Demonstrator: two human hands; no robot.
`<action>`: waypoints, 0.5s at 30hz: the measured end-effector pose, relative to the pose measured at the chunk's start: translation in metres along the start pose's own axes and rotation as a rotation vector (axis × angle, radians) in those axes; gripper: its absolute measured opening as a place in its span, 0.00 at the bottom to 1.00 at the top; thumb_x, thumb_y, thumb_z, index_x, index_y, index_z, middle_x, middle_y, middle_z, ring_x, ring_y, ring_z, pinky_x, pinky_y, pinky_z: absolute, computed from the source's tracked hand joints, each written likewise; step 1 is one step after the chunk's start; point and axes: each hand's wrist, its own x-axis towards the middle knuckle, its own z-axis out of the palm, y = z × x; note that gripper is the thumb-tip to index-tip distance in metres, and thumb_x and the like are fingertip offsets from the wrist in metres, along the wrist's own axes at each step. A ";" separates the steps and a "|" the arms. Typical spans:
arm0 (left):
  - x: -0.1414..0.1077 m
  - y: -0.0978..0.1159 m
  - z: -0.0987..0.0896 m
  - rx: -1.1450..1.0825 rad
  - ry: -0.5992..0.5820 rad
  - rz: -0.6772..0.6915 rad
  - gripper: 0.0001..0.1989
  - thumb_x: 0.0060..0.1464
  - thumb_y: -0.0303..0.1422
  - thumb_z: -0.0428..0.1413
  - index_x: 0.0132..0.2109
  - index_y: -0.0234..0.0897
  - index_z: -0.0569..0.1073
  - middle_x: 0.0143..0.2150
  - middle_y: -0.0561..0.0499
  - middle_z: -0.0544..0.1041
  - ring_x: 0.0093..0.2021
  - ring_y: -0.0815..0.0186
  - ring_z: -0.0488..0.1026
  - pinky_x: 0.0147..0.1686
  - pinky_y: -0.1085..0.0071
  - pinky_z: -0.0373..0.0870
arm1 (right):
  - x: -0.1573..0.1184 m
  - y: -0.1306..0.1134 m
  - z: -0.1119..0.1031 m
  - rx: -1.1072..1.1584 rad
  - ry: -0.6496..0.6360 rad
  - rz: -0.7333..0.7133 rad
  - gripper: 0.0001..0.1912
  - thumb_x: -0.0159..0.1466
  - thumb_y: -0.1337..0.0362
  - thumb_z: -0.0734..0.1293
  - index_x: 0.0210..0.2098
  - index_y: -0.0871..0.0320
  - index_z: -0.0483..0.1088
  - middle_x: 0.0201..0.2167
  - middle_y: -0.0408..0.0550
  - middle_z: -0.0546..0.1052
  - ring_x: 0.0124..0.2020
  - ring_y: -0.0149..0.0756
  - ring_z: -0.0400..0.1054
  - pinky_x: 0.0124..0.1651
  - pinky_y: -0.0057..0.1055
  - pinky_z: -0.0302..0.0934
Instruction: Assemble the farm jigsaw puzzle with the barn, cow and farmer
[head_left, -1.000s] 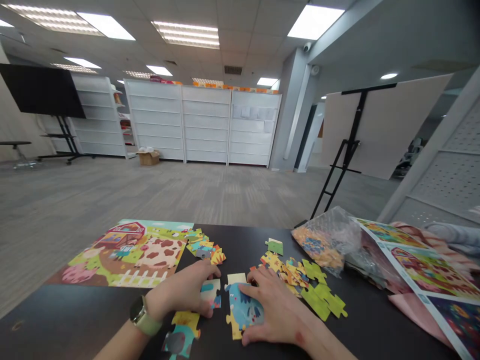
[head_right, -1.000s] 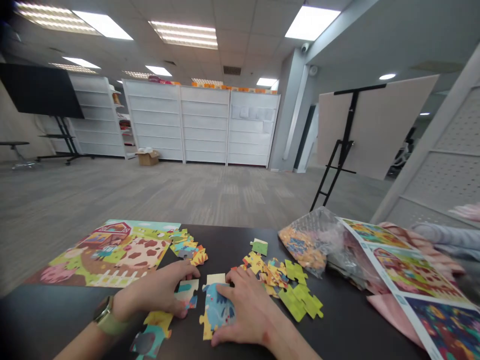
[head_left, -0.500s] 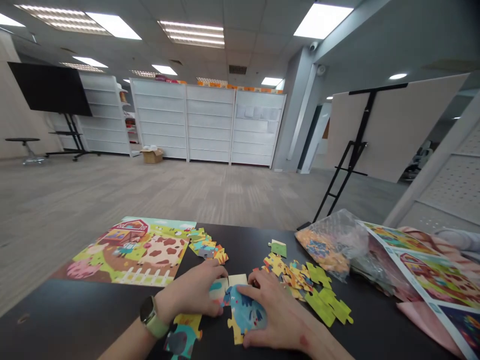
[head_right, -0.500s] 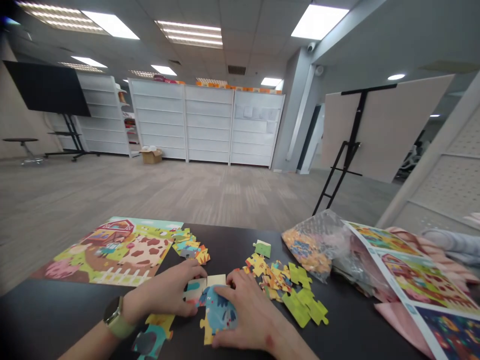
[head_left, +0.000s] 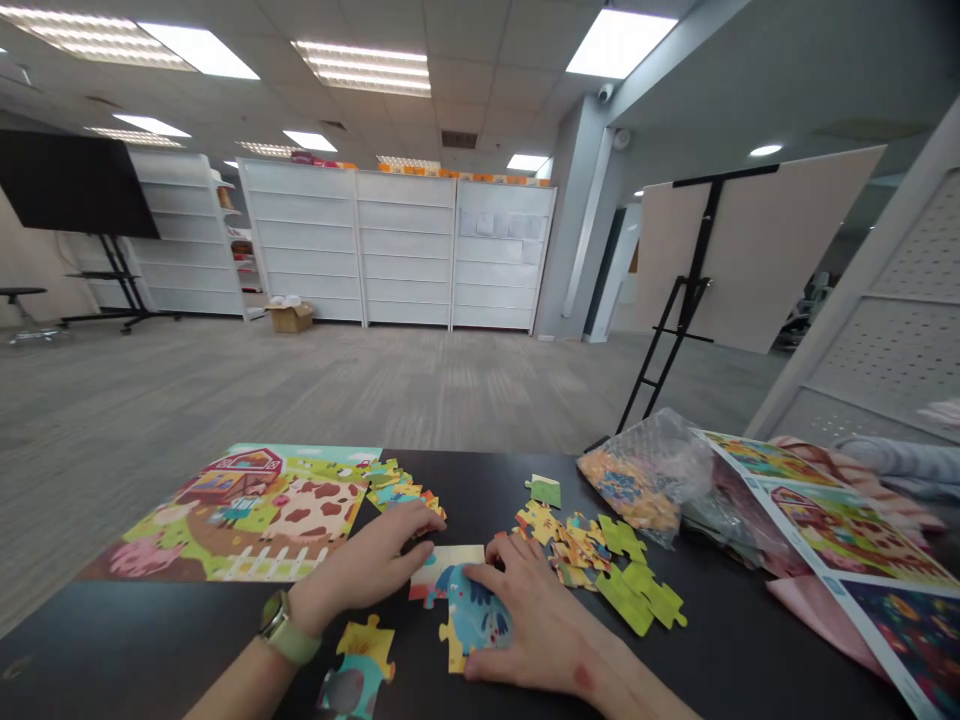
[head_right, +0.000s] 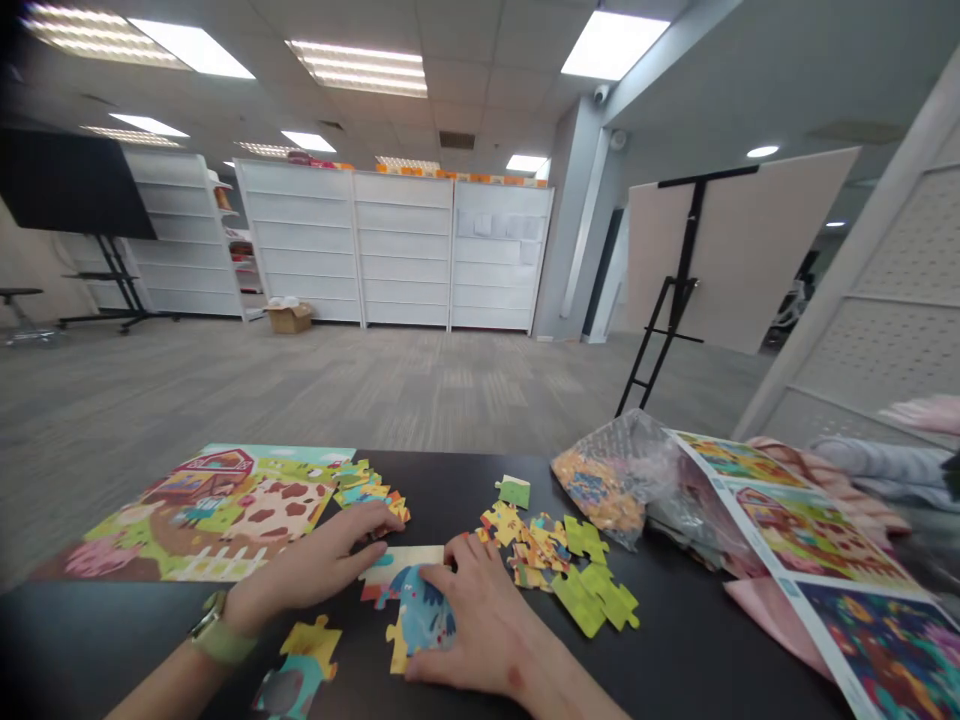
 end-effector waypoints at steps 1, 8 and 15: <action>-0.001 0.002 0.001 0.011 -0.001 0.009 0.15 0.61 0.31 0.53 0.55 0.41 0.72 0.57 0.45 0.72 0.60 0.54 0.68 0.62 0.58 0.63 | 0.000 0.002 -0.002 0.006 0.022 -0.014 0.43 0.45 0.37 0.79 0.56 0.47 0.75 0.49 0.51 0.69 0.51 0.52 0.64 0.57 0.52 0.59; 0.000 0.032 0.027 0.068 -0.124 0.113 0.28 0.44 0.36 0.70 0.53 0.45 0.73 0.59 0.47 0.68 0.60 0.50 0.65 0.63 0.56 0.61 | -0.004 0.058 -0.057 0.019 0.640 0.159 0.20 0.73 0.57 0.57 0.51 0.55 0.78 0.49 0.55 0.74 0.52 0.44 0.69 0.58 0.40 0.62; 0.005 0.039 0.044 0.086 -0.159 0.038 0.23 0.50 0.34 0.64 0.54 0.48 0.74 0.61 0.47 0.67 0.63 0.47 0.62 0.66 0.50 0.56 | -0.017 0.114 -0.085 -0.059 0.606 0.454 0.20 0.71 0.62 0.55 0.47 0.60 0.76 0.46 0.56 0.78 0.50 0.45 0.71 0.57 0.41 0.61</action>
